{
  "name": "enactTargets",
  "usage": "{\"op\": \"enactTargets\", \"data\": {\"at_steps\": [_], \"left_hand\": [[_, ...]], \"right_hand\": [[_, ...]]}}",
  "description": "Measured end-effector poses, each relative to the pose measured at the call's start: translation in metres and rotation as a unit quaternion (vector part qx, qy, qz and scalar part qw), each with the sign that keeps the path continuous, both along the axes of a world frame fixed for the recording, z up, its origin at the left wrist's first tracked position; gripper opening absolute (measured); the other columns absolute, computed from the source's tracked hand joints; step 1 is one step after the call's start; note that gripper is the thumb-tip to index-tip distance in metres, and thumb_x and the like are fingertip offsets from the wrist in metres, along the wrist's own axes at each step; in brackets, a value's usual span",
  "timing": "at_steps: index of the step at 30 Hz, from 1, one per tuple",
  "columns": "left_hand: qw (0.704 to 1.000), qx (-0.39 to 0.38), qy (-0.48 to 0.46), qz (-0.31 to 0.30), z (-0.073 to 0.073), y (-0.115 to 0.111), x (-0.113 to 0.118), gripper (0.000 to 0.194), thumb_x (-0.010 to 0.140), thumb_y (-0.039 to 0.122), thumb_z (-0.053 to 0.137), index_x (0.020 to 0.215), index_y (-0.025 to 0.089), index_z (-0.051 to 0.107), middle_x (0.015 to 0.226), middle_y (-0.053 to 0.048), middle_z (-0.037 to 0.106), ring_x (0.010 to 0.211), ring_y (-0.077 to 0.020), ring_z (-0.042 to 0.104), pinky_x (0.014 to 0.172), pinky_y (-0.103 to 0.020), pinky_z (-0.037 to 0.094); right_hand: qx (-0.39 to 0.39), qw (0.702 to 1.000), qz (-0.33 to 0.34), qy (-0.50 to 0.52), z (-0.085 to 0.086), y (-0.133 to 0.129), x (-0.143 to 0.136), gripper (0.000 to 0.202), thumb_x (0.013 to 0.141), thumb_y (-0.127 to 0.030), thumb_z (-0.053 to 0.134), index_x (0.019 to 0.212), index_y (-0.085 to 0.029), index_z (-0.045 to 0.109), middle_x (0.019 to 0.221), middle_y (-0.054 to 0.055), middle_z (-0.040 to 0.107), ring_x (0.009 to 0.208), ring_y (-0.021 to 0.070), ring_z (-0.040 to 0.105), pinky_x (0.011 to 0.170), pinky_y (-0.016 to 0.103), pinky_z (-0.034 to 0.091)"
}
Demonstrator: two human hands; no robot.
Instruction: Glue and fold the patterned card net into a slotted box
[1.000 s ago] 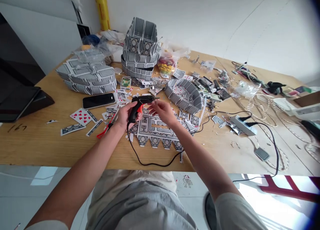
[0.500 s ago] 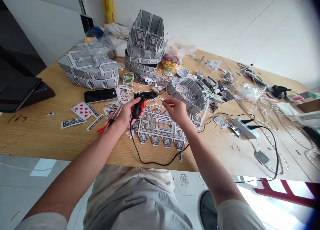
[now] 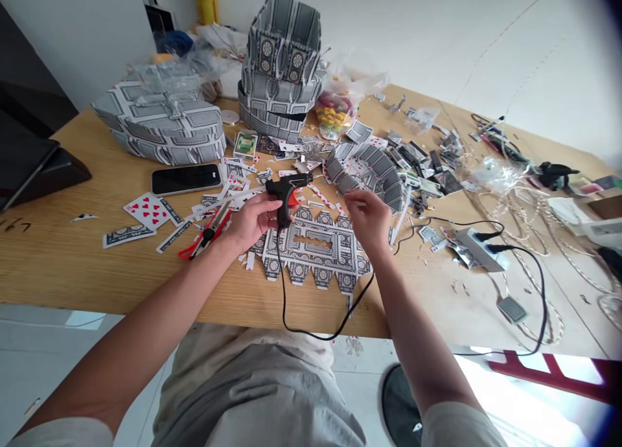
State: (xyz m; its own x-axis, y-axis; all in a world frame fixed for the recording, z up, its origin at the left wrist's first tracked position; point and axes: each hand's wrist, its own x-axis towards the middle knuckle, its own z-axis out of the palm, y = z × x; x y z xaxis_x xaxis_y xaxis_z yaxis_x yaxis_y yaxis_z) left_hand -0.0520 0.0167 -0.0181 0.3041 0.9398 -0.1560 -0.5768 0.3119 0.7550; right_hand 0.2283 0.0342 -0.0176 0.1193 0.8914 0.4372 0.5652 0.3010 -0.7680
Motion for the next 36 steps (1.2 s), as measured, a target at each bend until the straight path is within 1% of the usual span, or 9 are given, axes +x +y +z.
{"op": "enactTargets", "data": {"at_steps": [2, 4, 8, 10, 14, 18, 23, 28, 36], "left_hand": [[1.000, 0.012, 0.012, -0.013, 0.000, 0.000, 0.000, 0.034, 0.076, 0.022, 0.081, 0.108, 0.009, 0.076, 0.104, -0.016, 0.082, 0.079, -0.0238, 0.079, 0.064, -0.029, 0.062], [0.999, 0.021, 0.026, -0.025, 0.001, 0.000, 0.000, 0.038, 0.079, 0.022, 0.081, 0.113, 0.009, 0.076, 0.110, -0.017, 0.082, 0.084, -0.0249, 0.080, 0.066, -0.030, 0.063], [0.998, 0.020, 0.051, -0.030, 0.001, -0.002, 0.003, 0.042, 0.079, 0.024, 0.086, 0.117, 0.010, 0.076, 0.113, -0.017, 0.081, 0.088, -0.0255, 0.079, 0.063, -0.028, 0.063], [0.998, 0.021, 0.058, -0.030, 0.000, -0.003, 0.004, 0.044, 0.077, 0.024, 0.089, 0.118, 0.012, 0.076, 0.111, -0.015, 0.081, 0.087, -0.0246, 0.078, 0.059, -0.027, 0.062], [0.997, 0.019, 0.075, -0.026, 0.000, -0.004, 0.007, 0.044, 0.075, 0.024, 0.092, 0.115, 0.013, 0.077, 0.111, -0.015, 0.080, 0.084, -0.0228, 0.074, 0.055, -0.026, 0.060], [0.996, 0.013, 0.078, -0.028, 0.001, -0.003, 0.004, 0.040, 0.075, 0.025, 0.091, 0.111, 0.013, 0.077, 0.103, -0.014, 0.080, 0.075, -0.0202, 0.072, 0.054, -0.026, 0.060], [0.996, -0.005, 0.089, -0.006, 0.003, -0.001, -0.001, 0.033, 0.075, 0.026, 0.087, 0.103, 0.013, 0.077, 0.087, -0.009, 0.077, 0.076, -0.0215, 0.074, 0.058, -0.026, 0.059], [0.993, -0.020, 0.108, 0.047, 0.008, 0.000, -0.003, 0.027, 0.072, 0.027, 0.085, 0.095, 0.013, 0.077, 0.084, -0.007, 0.073, 0.073, -0.0180, 0.070, 0.061, -0.024, 0.059], [0.990, -0.039, 0.123, 0.059, 0.007, -0.001, -0.003, 0.023, 0.072, 0.028, 0.084, 0.088, 0.013, 0.076, 0.079, -0.007, 0.070, 0.069, -0.0181, 0.067, 0.056, -0.024, 0.055]], "right_hand": [[-0.024, 0.999, -0.006, 0.024, -0.006, -0.003, 0.001, 0.021, 0.094, -0.039, 0.070, 0.101, -0.021, 0.077, 0.093, 0.007, 0.081, 0.084, 0.0236, 0.079, 0.081, 0.038, 0.063], [-0.039, 0.998, -0.012, 0.042, -0.012, -0.008, 0.001, 0.026, 0.098, -0.043, 0.068, 0.106, -0.020, 0.076, 0.086, 0.005, 0.080, 0.076, 0.0219, 0.078, 0.079, 0.039, 0.063], [0.017, 0.999, -0.005, 0.037, -0.015, -0.015, 0.004, 0.018, 0.092, -0.036, 0.076, 0.105, -0.024, 0.077, 0.126, 0.012, 0.074, 0.109, 0.0267, 0.075, 0.083, 0.041, 0.065], [0.026, 0.999, 0.009, 0.028, -0.014, -0.017, 0.004, 0.014, 0.091, -0.033, 0.078, 0.102, -0.025, 0.079, 0.136, 0.012, 0.068, 0.116, 0.0278, 0.072, 0.084, 0.042, 0.066], [-0.004, 0.998, 0.036, 0.048, -0.016, -0.021, -0.004, 0.011, 0.096, -0.033, 0.072, 0.101, -0.026, 0.079, 0.123, 0.009, 0.071, 0.102, 0.0248, 0.073, 0.080, 0.041, 0.065], [-0.078, 0.988, 0.058, 0.116, -0.019, -0.024, -0.011, 0.021, 0.099, -0.042, 0.069, 0.110, -0.025, 0.074, 0.091, 0.004, 0.074, 0.073, 0.0187, 0.069, 0.065, 0.035, 0.059], [-0.081, 0.986, 0.000, 0.145, -0.015, -0.024, -0.011, 0.028, 0.101, -0.050, 0.064, 0.110, -0.025, 0.072, 0.059, -0.006, 0.049, 0.050, 0.0138, 0.045, 0.048, 0.028, 0.034], [-0.070, 0.986, -0.027, 0.146, -0.013, -0.021, -0.009, 0.018, 0.094, -0.039, 0.072, 0.101, -0.024, 0.067, 0.056, -0.011, 0.032, 0.048, 0.0121, 0.027, 0.050, 0.028, 0.021], [-0.095, 0.983, -0.034, 0.156, -0.016, -0.021, -0.009, 0.029, 0.091, -0.043, 0.074, 0.088, -0.028, 0.049, 0.053, -0.013, 0.032, 0.046, 0.0106, 0.023, 0.049, 0.026, 0.018]]}}
